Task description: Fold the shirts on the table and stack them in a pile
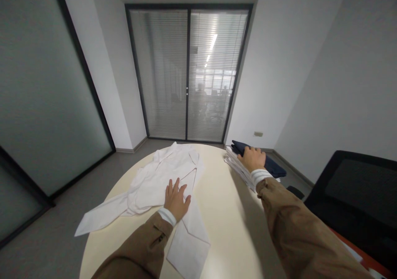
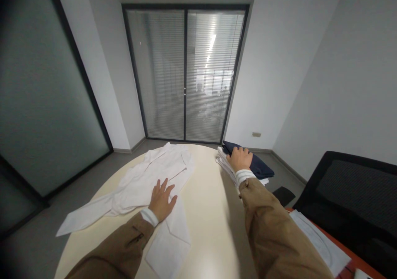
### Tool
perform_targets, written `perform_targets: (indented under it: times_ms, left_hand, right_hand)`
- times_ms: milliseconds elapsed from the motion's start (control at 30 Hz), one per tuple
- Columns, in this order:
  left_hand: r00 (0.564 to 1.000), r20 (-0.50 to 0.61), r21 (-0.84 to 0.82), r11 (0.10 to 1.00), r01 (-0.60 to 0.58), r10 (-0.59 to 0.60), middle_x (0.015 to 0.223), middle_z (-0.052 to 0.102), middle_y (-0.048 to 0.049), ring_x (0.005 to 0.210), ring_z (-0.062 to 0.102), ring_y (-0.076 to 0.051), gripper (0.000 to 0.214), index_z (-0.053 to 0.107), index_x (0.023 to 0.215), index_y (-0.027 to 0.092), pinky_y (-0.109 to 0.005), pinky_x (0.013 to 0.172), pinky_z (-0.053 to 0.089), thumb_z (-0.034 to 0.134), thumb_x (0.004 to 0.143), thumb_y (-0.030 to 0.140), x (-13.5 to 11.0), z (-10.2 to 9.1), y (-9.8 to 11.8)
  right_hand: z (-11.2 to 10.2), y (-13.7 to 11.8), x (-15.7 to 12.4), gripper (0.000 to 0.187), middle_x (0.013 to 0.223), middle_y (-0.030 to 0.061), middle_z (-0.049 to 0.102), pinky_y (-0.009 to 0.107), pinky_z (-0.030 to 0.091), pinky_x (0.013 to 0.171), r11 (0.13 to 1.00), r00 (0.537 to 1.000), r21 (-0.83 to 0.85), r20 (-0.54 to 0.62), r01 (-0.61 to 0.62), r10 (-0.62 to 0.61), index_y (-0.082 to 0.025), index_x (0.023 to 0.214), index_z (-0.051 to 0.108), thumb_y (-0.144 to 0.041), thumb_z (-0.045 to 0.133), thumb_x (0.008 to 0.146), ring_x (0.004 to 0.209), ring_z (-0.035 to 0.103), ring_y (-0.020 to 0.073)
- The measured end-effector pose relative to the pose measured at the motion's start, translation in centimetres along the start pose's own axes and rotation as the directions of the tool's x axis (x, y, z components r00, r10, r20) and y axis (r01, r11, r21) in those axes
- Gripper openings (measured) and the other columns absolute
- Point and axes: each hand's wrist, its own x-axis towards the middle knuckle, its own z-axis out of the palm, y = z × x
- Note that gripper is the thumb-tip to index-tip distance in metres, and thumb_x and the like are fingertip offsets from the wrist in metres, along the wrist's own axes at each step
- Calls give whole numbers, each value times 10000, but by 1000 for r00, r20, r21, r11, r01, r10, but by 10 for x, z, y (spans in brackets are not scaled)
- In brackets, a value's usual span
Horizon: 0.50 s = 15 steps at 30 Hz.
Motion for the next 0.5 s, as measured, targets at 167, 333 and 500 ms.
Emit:
perform_targets:
  times_ms: [167, 333, 500]
  left_hand:
    - [999, 11, 12, 999, -41, 41, 1546, 397, -119, 1471, 196, -418, 420, 637, 1309, 238, -580, 1134, 284, 552, 904, 307, 0, -2, 0]
    - [997, 10, 2, 997, -80, 80, 1511, 439, -120, 1457, 234, -414, 419, 644, 1309, 258, -574, 1122, 319, 543, 906, 317, 1, -4, 0]
    - [997, 36, 17, 998, -62, 61, 1516, 440, -104, 1450, 248, -417, 443, 624, 1330, 263, -588, 1115, 320, 547, 901, 338, 2, -7, 1]
  right_hand:
    - [7, -7, 16, 370, 1158, 204, 624, 448, 410, 894, 999, 998, -1, -34, 46, -46, -113, 1107, 631, -408, 585, 888, 1123, 534, 349]
    - [17, -13, 23, 271, 1142, 219, 620, 371, 455, 817, 994, 992, -16, -74, 105, -105, -87, 1115, 606, -185, 402, 967, 1072, 561, 301]
    - [24, -24, 14, 294, 1154, 222, 604, 376, 458, 811, 995, 994, 3, -24, 102, -102, -87, 1145, 584, -154, 363, 964, 1096, 540, 315]
